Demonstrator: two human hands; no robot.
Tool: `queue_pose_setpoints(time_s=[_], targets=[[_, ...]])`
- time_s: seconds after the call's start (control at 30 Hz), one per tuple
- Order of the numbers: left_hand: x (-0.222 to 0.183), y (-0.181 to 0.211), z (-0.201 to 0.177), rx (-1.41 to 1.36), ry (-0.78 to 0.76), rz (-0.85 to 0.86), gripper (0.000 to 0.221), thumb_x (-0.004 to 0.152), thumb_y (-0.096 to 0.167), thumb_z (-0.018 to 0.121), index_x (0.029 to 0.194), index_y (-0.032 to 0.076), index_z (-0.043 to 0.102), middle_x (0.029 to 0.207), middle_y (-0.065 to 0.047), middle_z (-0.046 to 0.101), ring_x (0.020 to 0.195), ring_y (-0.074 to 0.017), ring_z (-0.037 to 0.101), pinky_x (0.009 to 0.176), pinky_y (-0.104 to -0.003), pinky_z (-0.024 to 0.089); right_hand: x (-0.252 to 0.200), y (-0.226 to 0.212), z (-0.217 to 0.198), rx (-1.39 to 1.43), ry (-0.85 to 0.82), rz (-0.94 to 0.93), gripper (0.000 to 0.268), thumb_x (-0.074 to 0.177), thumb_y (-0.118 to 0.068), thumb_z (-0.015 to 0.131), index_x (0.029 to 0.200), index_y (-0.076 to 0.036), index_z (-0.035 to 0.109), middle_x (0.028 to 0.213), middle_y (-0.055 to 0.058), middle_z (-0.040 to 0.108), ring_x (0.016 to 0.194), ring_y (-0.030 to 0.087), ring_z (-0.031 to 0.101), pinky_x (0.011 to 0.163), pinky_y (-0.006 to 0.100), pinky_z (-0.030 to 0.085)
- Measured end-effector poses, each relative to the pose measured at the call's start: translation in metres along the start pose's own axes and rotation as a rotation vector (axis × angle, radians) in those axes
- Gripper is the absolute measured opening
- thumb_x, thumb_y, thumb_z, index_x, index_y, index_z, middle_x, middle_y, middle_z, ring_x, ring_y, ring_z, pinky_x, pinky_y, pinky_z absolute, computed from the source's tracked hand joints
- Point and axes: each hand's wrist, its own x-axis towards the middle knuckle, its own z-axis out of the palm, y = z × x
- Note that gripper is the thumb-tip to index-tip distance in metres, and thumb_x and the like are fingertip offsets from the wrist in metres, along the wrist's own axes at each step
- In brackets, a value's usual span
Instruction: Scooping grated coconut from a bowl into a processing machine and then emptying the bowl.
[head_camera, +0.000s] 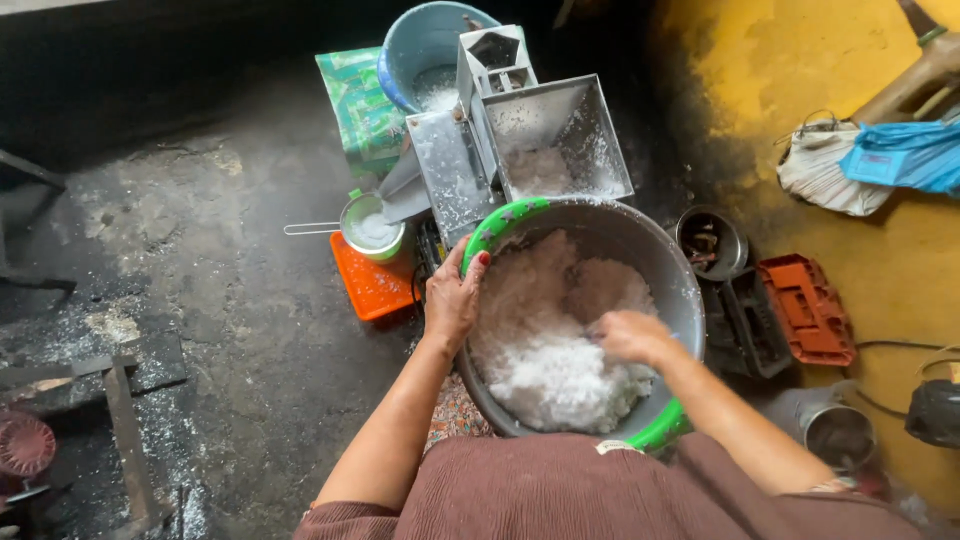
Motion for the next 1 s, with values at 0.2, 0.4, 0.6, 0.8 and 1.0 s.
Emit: queue_pose_setpoints(time_s=[0.2, 0.4, 0.6, 0.8, 1.0], targets=[[0.000, -0.001, -0.004, 0.006, -0.015, -0.015, 0.050, 0.095, 0.056, 0.056, 0.139, 0.032, 0.059, 0.107, -0.021, 0.073, 0.105, -0.0432, 0.069, 0.090, -0.052, 0.054, -0.005, 0.005, 0.022, 0.556, -0.153, -0.225, 0.041, 0.082, -0.034, 0.059, 0.100, -0.001, 0.076, 0.091, 0.027, 0.075, 0.087, 0.039, 0.071, 0.078, 0.050, 0.054], [0.007, -0.007, -0.001, 0.018, -0.039, -0.024, 0.051, 0.094, 0.058, 0.057, 0.139, 0.033, 0.059, 0.110, -0.021, 0.073, 0.107, -0.0427, 0.068, 0.092, -0.051, 0.054, 0.023, 0.075, 0.050, 0.745, -0.152, 0.024, 0.021, 0.083, -0.026, 0.062, 0.086, -0.013, 0.079, 0.050, 0.005, 0.054, 0.043, 0.014, 0.046, 0.039, 0.026, 0.034], [0.005, 0.000, -0.002, 0.010, -0.052, -0.037, 0.052, 0.093, 0.058, 0.056, 0.139, 0.034, 0.059, 0.110, -0.020, 0.073, 0.107, -0.0418, 0.068, 0.091, -0.051, 0.054, 0.014, 0.092, -0.011, 0.981, -0.118, -0.010, 0.016, 0.089, -0.012, 0.063, 0.079, -0.007, 0.074, 0.043, 0.006, 0.047, 0.030, 0.010, 0.035, 0.028, 0.021, 0.023], [0.000, 0.010, -0.009, 0.003, -0.047, -0.023, 0.052, 0.094, 0.055, 0.056, 0.140, 0.031, 0.059, 0.109, -0.022, 0.073, 0.106, -0.0429, 0.068, 0.090, -0.051, 0.054, -0.037, 0.039, -0.158, 0.980, 0.046, -0.034, 0.021, 0.091, -0.009, 0.060, 0.099, -0.007, 0.079, 0.043, 0.012, 0.049, 0.029, 0.012, 0.034, 0.026, 0.023, 0.022], [-0.003, 0.013, -0.010, 0.000, -0.047, -0.023, 0.052, 0.094, 0.055, 0.056, 0.140, 0.031, 0.058, 0.108, -0.022, 0.073, 0.106, -0.0435, 0.068, 0.090, -0.051, 0.054, 0.067, 0.035, -0.165, 0.690, 0.354, -0.187, 0.033, 0.088, -0.017, 0.064, 0.121, -0.013, 0.069, 0.081, 0.020, 0.061, 0.065, 0.031, 0.054, 0.051, 0.041, 0.042]])
